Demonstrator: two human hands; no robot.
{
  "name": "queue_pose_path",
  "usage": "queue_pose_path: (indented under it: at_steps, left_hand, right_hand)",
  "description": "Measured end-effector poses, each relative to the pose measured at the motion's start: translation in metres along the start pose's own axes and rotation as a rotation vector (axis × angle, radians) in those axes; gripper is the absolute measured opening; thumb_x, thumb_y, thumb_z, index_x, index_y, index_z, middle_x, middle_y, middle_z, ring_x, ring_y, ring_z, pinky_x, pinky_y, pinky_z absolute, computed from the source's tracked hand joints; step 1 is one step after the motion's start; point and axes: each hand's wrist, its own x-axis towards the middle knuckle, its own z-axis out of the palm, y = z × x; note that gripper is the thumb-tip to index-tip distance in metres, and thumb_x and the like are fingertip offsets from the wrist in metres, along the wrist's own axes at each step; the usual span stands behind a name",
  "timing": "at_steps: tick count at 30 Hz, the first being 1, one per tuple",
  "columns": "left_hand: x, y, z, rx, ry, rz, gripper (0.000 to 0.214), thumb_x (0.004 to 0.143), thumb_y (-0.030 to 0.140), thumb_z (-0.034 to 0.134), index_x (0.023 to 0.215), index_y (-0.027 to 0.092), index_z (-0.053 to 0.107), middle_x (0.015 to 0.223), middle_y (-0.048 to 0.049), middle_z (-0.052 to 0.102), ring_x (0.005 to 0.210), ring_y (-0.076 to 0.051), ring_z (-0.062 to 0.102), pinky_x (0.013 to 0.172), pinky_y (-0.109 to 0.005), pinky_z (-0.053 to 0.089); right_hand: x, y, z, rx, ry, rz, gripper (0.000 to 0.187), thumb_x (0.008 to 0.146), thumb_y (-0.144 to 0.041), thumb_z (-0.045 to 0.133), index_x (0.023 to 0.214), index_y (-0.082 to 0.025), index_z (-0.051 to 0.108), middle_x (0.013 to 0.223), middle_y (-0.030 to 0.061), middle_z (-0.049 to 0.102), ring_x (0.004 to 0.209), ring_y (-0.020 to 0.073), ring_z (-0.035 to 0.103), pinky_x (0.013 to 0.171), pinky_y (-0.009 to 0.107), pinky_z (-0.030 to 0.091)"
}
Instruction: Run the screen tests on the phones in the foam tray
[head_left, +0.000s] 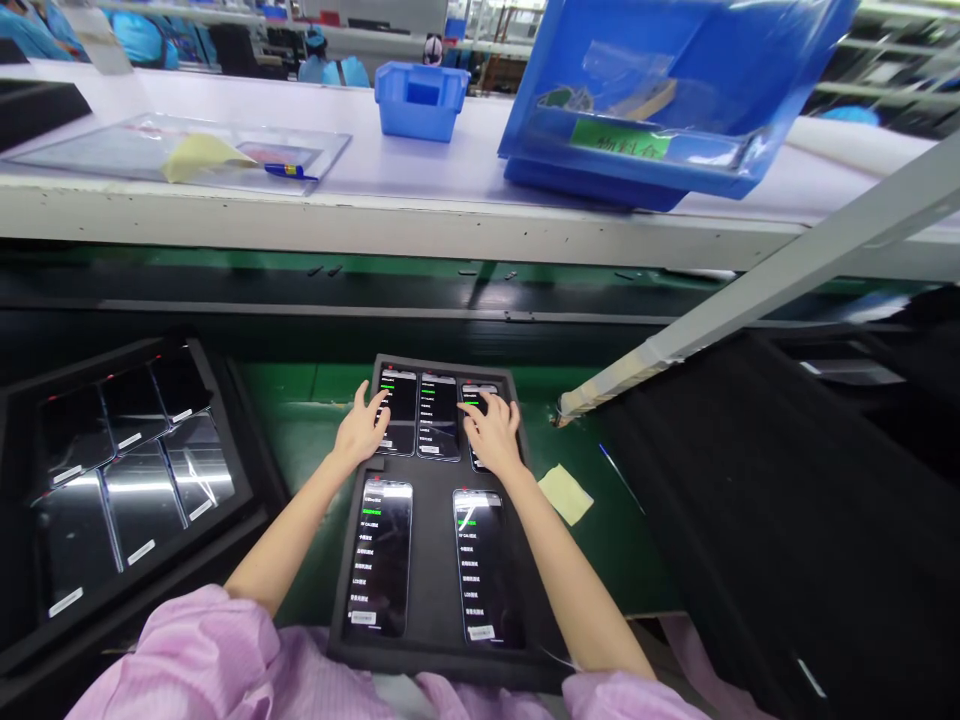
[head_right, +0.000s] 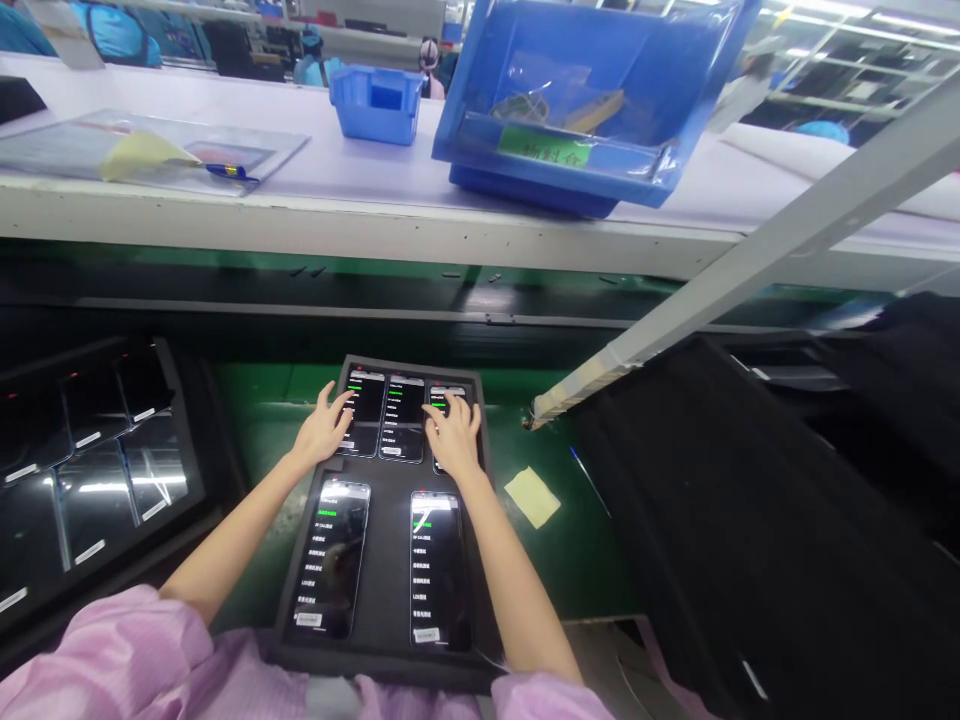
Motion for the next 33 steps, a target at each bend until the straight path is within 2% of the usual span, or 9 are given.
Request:
queue_pose_path:
  at_steps: [5,9,13,15,17,20,25,28,33]
  left_hand:
    - [0.002,0.001,0.0,0.032,0.005,-0.016,0.046,0.09,0.039,0.029,0.13,0.024,0.044,0.149,-0.0134,0.019,0.085,-0.024,0.067,0.074,-0.04,0.052]
    - [0.003,0.002,0.001,0.036,0.005,-0.022,0.045,0.09,0.04,0.029,0.129,0.023,0.046,0.149,-0.0128,0.018,0.083,-0.023,0.067,0.073,-0.039,0.053]
    - [0.002,0.0,0.003,-0.026,0.016,-0.027,0.046,0.089,0.039,0.031,0.13,0.024,0.044,0.151,-0.0119,0.014,0.086,-0.025,0.066,0.075,-0.041,0.052]
    - [-0.001,-0.002,0.006,-0.183,0.05,-0.056,0.048,0.088,0.037,0.035,0.134,0.026,0.037,0.151,-0.0109,0.011,0.093,-0.027,0.064,0.08,-0.044,0.05]
    - [-0.007,-0.004,0.01,-0.367,0.085,-0.103,0.052,0.086,0.033,0.039,0.137,0.027,0.03,0.151,-0.0105,0.013,0.111,-0.029,0.056,0.09,-0.046,0.046]
    - [-0.029,-0.009,0.017,-0.51,0.089,-0.153,0.058,0.085,0.025,0.038,0.14,0.022,0.019,0.148,-0.0123,0.022,0.126,-0.023,0.041,0.101,-0.04,0.038]
    - [-0.091,-0.02,0.027,-0.777,-0.04,-0.236,0.068,0.078,0.016,0.04,0.14,0.024,0.014,0.145,-0.0092,0.032,0.126,-0.021,0.042,0.102,-0.039,0.038]
    - [-0.125,-0.025,0.03,-0.957,-0.098,-0.301,0.072,0.074,0.014,0.04,0.14,0.024,0.014,0.145,-0.0078,0.032,0.128,-0.022,0.039,0.102,-0.041,0.038]
    - [-0.143,-0.024,0.035,-1.022,-0.061,-0.341,0.079,0.068,0.013,0.046,0.139,0.024,0.014,0.147,-0.0087,0.028,0.132,-0.025,0.032,0.106,-0.042,0.03]
  right_hand:
    - [0.015,-0.024,0.006,-0.003,-0.063,-0.078,0.038,0.091,-0.033,0.03,0.118,-0.026,0.056,0.132,0.0115,0.04,0.125,0.0261,0.03,0.103,0.054,0.02]
    - [0.016,-0.028,0.004,-0.004,-0.024,-0.076,0.04,0.093,-0.037,0.026,0.118,-0.026,0.056,0.133,0.0108,0.041,0.125,0.0261,0.031,0.103,0.054,0.02]
    - [-0.002,-0.021,-0.009,0.011,0.038,-0.02,0.041,0.093,-0.036,0.025,0.122,-0.025,0.052,0.132,0.0112,0.041,0.125,0.0256,0.032,0.102,0.053,0.022]
    - [-0.019,-0.016,-0.017,0.019,0.046,0.008,0.041,0.092,-0.036,0.025,0.123,-0.025,0.051,0.132,0.0111,0.04,0.125,0.0258,0.031,0.103,0.053,0.022]
    - [-0.041,-0.012,-0.025,0.028,0.034,0.025,0.04,0.092,-0.035,0.026,0.121,-0.026,0.053,0.131,0.0103,0.04,0.126,0.026,0.031,0.102,0.054,0.023]
    - [-0.079,-0.01,-0.034,0.042,-0.001,0.046,0.038,0.091,-0.035,0.027,0.115,-0.028,0.056,0.129,0.0092,0.042,0.123,0.0263,0.034,0.101,0.055,0.025]
    - [-0.14,-0.021,-0.042,0.091,-0.028,0.083,0.039,0.091,-0.034,0.026,0.112,-0.027,0.058,0.128,0.0092,0.043,0.122,0.0266,0.035,0.1,0.055,0.026]
    - [-0.167,-0.031,-0.043,0.138,-0.017,0.08,0.04,0.092,-0.031,0.023,0.109,-0.027,0.059,0.128,0.0084,0.043,0.122,0.0259,0.035,0.1,0.055,0.026]
    - [-0.189,-0.043,-0.04,0.159,0.026,0.045,0.04,0.092,-0.031,0.024,0.107,-0.028,0.06,0.126,0.0063,0.044,0.121,0.0243,0.036,0.102,0.054,0.023]
